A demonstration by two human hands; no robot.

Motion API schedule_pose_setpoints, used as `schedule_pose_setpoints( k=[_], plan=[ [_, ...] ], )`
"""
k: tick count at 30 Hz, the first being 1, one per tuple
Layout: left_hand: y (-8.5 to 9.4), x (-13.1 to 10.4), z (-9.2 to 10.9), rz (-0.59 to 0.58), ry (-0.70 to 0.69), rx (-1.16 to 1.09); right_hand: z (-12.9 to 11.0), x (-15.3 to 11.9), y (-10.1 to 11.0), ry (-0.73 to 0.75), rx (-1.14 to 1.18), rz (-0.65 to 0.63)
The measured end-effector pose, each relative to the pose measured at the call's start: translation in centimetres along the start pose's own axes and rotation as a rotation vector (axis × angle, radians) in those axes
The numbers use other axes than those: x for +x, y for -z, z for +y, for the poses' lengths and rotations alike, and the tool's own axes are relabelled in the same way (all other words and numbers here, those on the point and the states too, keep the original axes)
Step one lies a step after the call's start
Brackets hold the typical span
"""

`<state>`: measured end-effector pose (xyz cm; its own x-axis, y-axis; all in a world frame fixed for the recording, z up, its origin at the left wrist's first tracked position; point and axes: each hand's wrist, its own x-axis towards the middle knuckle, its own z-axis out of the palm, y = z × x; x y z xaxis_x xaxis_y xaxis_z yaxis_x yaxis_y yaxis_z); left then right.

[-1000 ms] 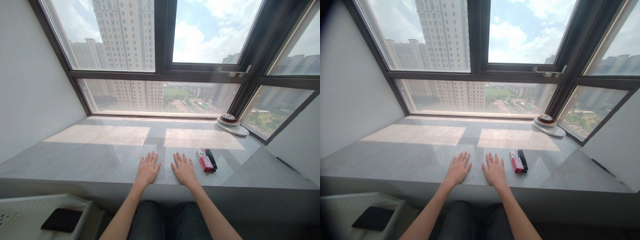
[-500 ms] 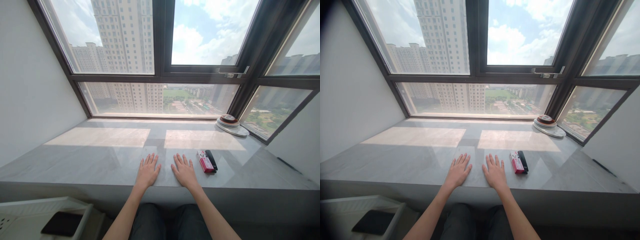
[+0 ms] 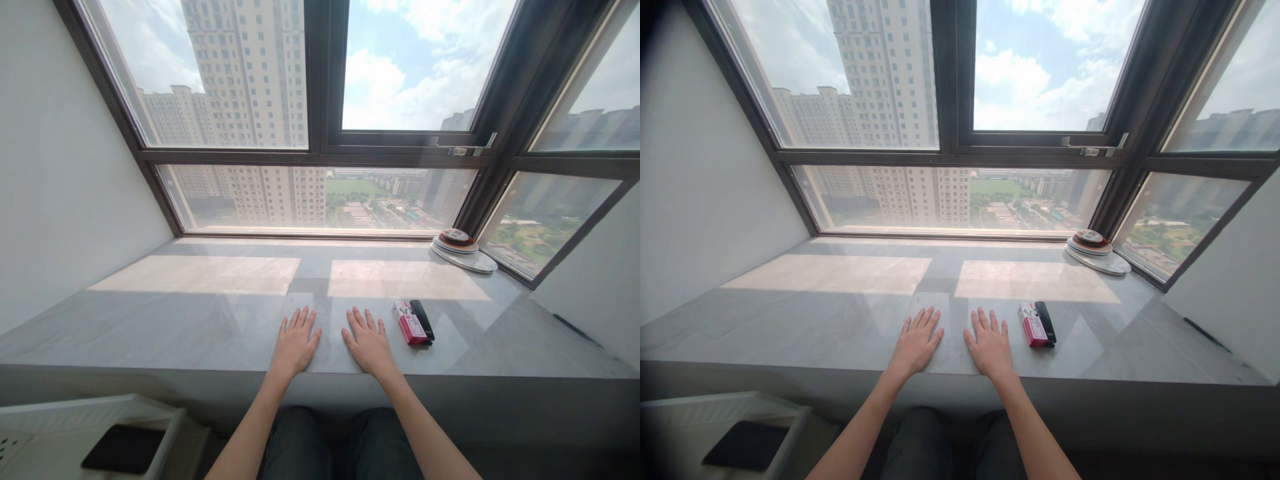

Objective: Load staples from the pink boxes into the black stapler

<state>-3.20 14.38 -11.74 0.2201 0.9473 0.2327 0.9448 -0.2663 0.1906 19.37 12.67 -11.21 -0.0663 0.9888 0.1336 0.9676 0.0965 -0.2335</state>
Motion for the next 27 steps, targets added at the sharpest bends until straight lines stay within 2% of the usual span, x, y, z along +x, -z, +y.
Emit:
schedule_pose_setpoints(
  k=[11,27],
  plan=[
    [0.22,-0.02,0.08,-0.018,0.005,0.004,-0.29,-0.06,0.41,-0.017,-0.009,-0.028],
    [-0.53,-0.01,-0.29,0.033,-0.02,0.037,0.07,0.09,-0.3,0.009,-0.01,0.011]
  ],
)
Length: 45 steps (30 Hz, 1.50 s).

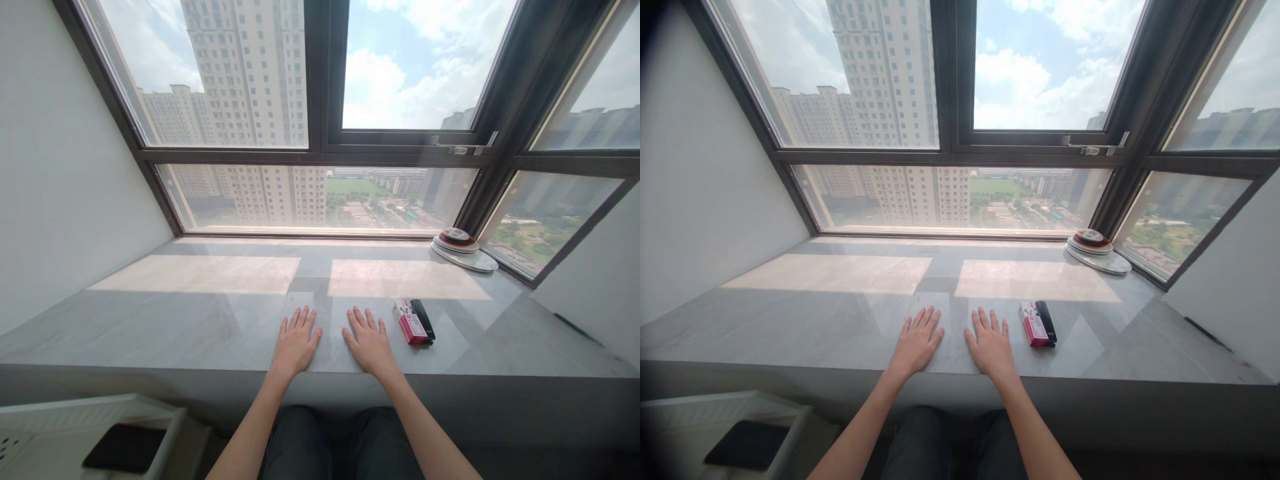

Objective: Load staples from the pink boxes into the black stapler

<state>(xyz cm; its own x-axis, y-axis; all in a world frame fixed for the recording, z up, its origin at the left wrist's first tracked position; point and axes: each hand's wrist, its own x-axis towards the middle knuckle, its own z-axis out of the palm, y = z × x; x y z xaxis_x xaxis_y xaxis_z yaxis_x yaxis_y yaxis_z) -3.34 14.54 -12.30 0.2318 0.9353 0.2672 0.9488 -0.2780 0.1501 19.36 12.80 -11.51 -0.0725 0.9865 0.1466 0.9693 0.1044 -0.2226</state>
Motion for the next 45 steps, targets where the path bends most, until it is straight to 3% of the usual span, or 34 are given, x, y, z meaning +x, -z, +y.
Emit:
schedule_pose_setpoints(
  k=[45],
  plan=[
    [0.51,-0.13,0.33,-0.008,0.012,-0.056,-0.06,-0.13,0.15,-0.013,0.018,0.008]
  ],
)
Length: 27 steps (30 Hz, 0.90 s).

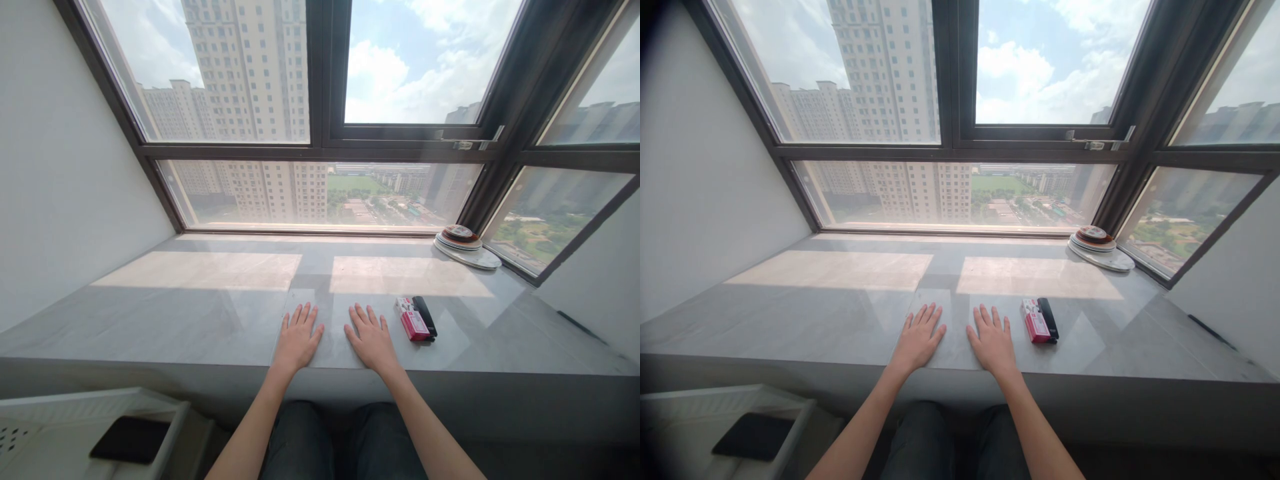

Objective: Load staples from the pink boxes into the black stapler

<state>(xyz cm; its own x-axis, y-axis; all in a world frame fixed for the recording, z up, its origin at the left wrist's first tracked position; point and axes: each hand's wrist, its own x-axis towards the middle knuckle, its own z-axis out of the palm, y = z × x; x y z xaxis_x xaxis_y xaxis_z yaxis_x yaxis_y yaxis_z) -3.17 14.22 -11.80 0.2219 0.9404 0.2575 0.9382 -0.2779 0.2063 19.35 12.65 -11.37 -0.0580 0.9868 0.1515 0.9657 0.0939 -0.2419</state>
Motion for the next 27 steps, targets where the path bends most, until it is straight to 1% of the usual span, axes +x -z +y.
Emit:
schedule_pose_setpoints(
  k=[11,14,17,19,20,22,23,25,26,27],
  plan=[
    [0.0,0.0,0.0,-0.004,0.001,-0.002,-0.1,-0.1,0.5,0.007,0.031,0.014],
    [0.1,0.0,-0.1,0.004,-0.001,0.0,-0.4,-0.5,0.6,0.01,0.051,0.037],
    [0.2,0.0,0.0,0.005,-0.003,0.0,-1.3,-1.9,1.0,0.02,0.132,0.067],
    [0.3,0.0,0.0,0.0,-0.003,-0.003,-1.5,-3.0,1.8,0.061,0.25,0.075],
    [0.3,0.0,0.0,-0.001,-0.002,-0.007,-1.2,-3.4,2.4,0.08,0.317,0.092],
    [0.2,0.0,-0.1,0.001,-0.003,-0.014,0.5,-3.8,4.2,0.074,0.414,0.178],
    [0.2,0.0,-0.1,0.004,-0.004,-0.017,2.0,-3.7,5.3,0.02,0.424,0.259],
    [0.2,0.0,-0.1,0.008,-0.004,-0.023,6.1,-2.9,7.4,-0.156,0.361,0.432],
    [0.2,0.0,-0.1,0.007,-0.002,-0.026,8.5,-2.4,8.3,-0.263,0.325,0.494],
    [0.2,0.1,-0.2,0.005,-0.002,-0.03,10.9,-1.8,9.0,-0.36,0.305,0.513]
  ],
)
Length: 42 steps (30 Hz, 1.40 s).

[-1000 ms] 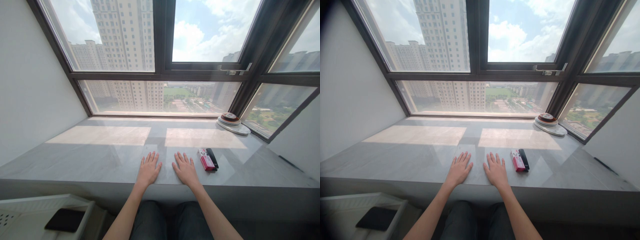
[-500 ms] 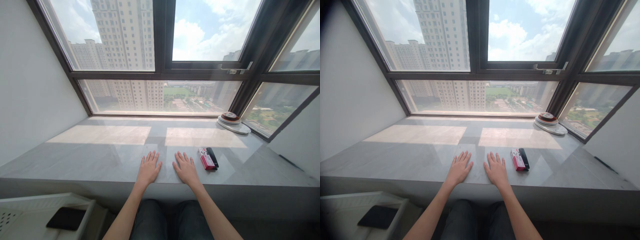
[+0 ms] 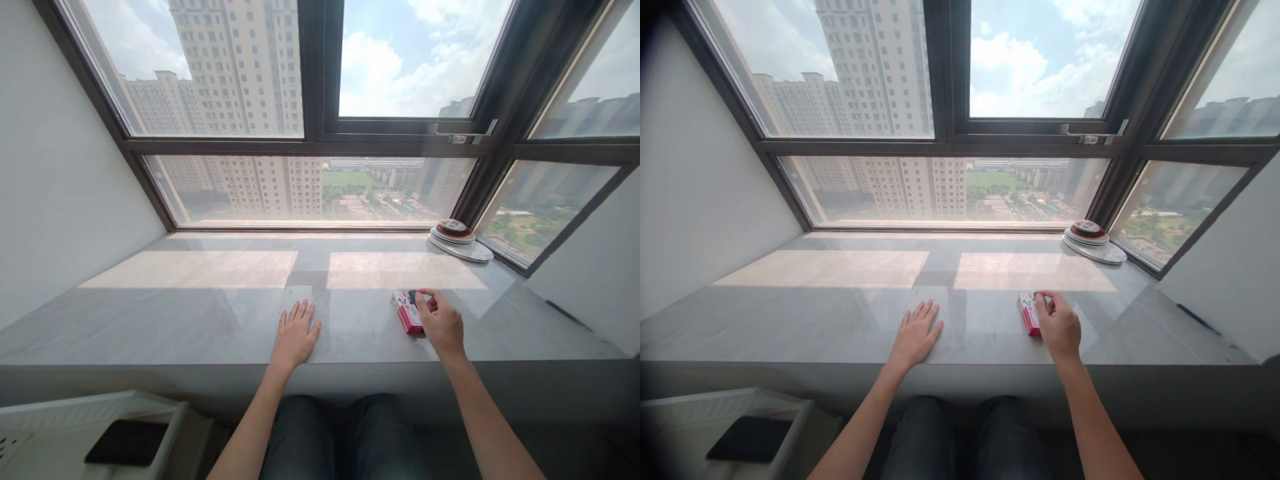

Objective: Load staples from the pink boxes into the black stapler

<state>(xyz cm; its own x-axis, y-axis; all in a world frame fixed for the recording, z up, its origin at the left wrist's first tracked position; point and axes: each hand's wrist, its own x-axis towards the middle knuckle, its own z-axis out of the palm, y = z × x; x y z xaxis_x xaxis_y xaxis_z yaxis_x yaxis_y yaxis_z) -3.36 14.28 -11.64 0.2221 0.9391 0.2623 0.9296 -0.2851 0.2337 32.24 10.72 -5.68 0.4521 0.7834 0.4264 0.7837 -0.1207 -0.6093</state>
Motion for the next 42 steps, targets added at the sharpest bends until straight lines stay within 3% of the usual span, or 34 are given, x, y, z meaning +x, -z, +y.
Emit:
schedule_pose_setpoints(
  k=[1,4,6,8,12,19,22,24,27,30,34,39,42],
  plan=[
    [0.0,0.0,0.0,-0.003,0.002,-0.003,1.7,1.5,0.5,-0.068,-0.018,-0.022],
    [0.0,0.0,-0.1,-0.005,0.007,-0.007,5.5,4.2,0.5,-0.09,0.033,-0.324],
    [-0.1,0.1,-0.1,0.001,0.006,-0.012,6.5,4.2,-0.2,-0.046,0.089,-0.476],
    [-0.1,0.1,0.0,0.012,0.003,-0.026,6.2,3.4,-1.1,-0.023,0.129,-0.53],
    [0.1,0.0,0.1,0.033,0.033,-0.117,2.8,0.6,-3.2,-0.02,0.153,-0.51],
    [1.4,0.4,0.4,0.068,0.144,-0.38,-8.3,-6.0,-10.0,-0.012,0.079,-0.418],
    [1.5,0.9,1.6,0.089,0.229,-0.387,-11.1,-7.5,-11.7,-0.012,0.076,-0.397],
    [1.3,1.0,2.7,0.119,0.267,-0.309,-11.1,-7.6,-11.8,-0.007,0.118,-0.385],
    [0.9,0.7,4.3,0.153,0.311,-0.176,-9.1,-7.1,-10.7,-0.012,0.187,-0.358],
    [0.8,-0.1,4.4,0.185,0.321,-0.169,-6.9,-6.7,-9.6,-0.027,0.228,-0.336],
    [1.4,-0.6,1.8,0.252,0.307,-0.21,-5.9,-6.9,-9.2,-0.017,0.278,-0.32],
    [2.3,0.6,-2.4,0.274,0.39,-0.156,-6.2,-7.0,-9.4,-0.024,0.274,-0.308],
    [2.7,1.1,-3.5,0.285,0.398,-0.136,-6.2,-7.0,-9.4,-0.026,0.279,-0.3]
  ],
)
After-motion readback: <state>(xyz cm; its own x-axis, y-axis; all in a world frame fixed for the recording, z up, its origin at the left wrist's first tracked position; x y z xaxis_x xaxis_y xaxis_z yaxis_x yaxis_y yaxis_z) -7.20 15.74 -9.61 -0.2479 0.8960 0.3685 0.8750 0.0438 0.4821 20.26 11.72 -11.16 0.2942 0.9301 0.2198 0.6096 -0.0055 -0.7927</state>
